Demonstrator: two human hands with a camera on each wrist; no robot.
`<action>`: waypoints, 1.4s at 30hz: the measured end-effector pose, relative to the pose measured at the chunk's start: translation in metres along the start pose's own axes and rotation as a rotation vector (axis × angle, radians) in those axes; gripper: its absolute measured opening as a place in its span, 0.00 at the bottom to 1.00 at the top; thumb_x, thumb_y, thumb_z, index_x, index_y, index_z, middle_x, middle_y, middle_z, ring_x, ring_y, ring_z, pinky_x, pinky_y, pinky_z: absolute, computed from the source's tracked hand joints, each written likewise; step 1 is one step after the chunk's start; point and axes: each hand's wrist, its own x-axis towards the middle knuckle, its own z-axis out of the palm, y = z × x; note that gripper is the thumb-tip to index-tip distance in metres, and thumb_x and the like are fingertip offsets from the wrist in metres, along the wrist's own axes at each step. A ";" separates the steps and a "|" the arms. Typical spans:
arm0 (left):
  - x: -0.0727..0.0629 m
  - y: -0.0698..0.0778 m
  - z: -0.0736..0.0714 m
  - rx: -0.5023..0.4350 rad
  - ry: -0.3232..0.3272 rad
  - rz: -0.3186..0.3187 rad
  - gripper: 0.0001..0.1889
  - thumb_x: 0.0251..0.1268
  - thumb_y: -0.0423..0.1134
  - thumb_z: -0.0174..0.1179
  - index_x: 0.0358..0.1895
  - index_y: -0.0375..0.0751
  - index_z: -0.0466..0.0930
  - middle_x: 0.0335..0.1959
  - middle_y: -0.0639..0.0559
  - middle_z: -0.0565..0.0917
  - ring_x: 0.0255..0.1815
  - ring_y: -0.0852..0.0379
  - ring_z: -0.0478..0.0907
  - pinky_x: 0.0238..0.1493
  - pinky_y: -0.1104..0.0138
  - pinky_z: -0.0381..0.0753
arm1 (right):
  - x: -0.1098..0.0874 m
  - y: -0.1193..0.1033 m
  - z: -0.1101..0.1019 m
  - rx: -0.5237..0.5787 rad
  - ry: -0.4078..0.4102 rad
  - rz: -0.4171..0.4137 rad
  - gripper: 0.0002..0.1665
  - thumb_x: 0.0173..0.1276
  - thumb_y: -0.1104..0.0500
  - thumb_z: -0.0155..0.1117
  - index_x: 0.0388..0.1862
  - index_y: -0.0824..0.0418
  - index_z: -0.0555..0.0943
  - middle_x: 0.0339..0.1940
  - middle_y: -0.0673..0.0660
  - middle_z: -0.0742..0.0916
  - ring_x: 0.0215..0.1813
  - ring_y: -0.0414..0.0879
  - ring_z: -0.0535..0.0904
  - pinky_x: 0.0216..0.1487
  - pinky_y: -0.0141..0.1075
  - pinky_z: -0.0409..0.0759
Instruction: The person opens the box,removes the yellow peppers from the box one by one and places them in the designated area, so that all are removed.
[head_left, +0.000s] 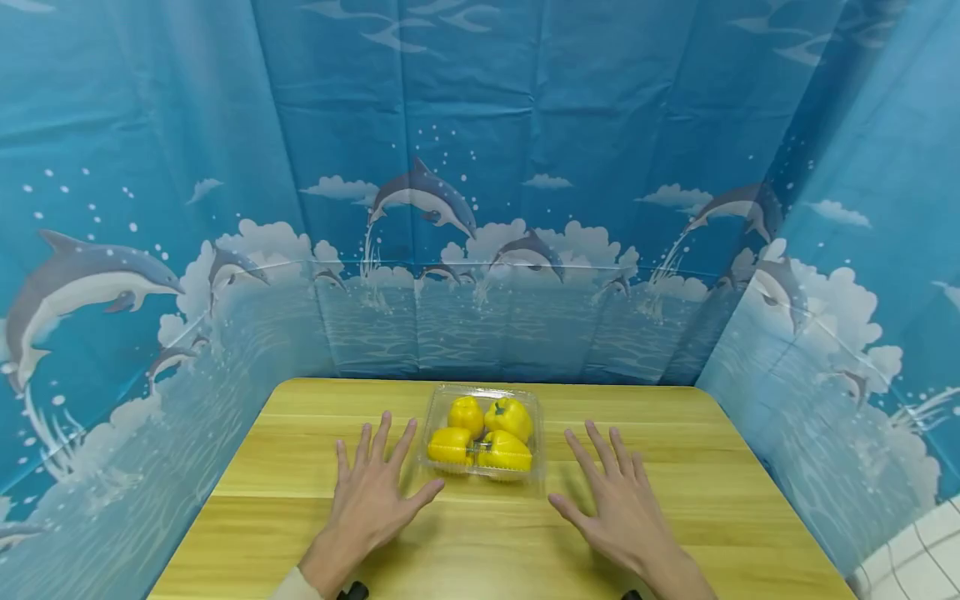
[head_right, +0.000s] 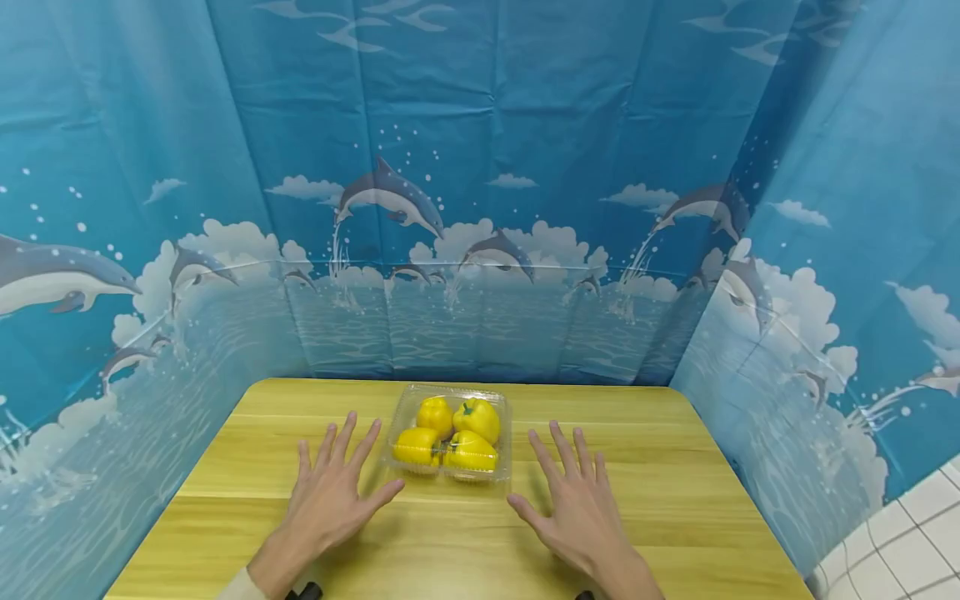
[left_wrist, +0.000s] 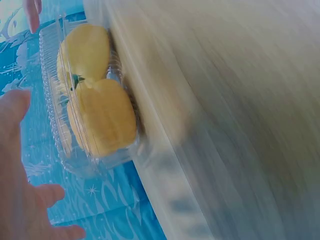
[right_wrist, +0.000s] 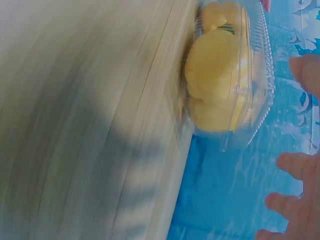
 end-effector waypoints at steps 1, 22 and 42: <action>0.001 0.001 0.001 -0.007 0.002 0.001 0.55 0.76 0.86 0.57 0.98 0.69 0.53 1.01 0.44 0.48 0.99 0.27 0.51 0.91 0.15 0.42 | 0.001 -0.001 0.001 0.013 -0.003 0.001 0.56 0.82 0.25 0.70 0.99 0.38 0.61 1.01 0.60 0.62 0.97 0.78 0.56 0.84 0.87 0.65; 0.028 0.020 0.014 -0.281 -0.038 0.030 0.49 0.87 0.74 0.59 0.99 0.59 0.54 1.00 0.37 0.52 0.81 0.16 0.78 0.69 0.24 0.87 | 0.035 -0.024 0.028 0.260 -0.111 0.031 0.50 0.88 0.41 0.72 0.98 0.53 0.64 0.91 0.65 0.78 0.86 0.71 0.78 0.80 0.73 0.82; 0.021 0.028 0.023 -0.440 -0.010 0.039 0.47 0.88 0.61 0.67 0.96 0.42 0.60 0.93 0.28 0.65 0.88 0.23 0.73 0.83 0.31 0.81 | 0.030 -0.025 0.040 0.419 -0.101 0.073 0.41 0.88 0.48 0.74 0.88 0.67 0.75 0.88 0.68 0.80 0.75 0.63 0.89 0.77 0.61 0.88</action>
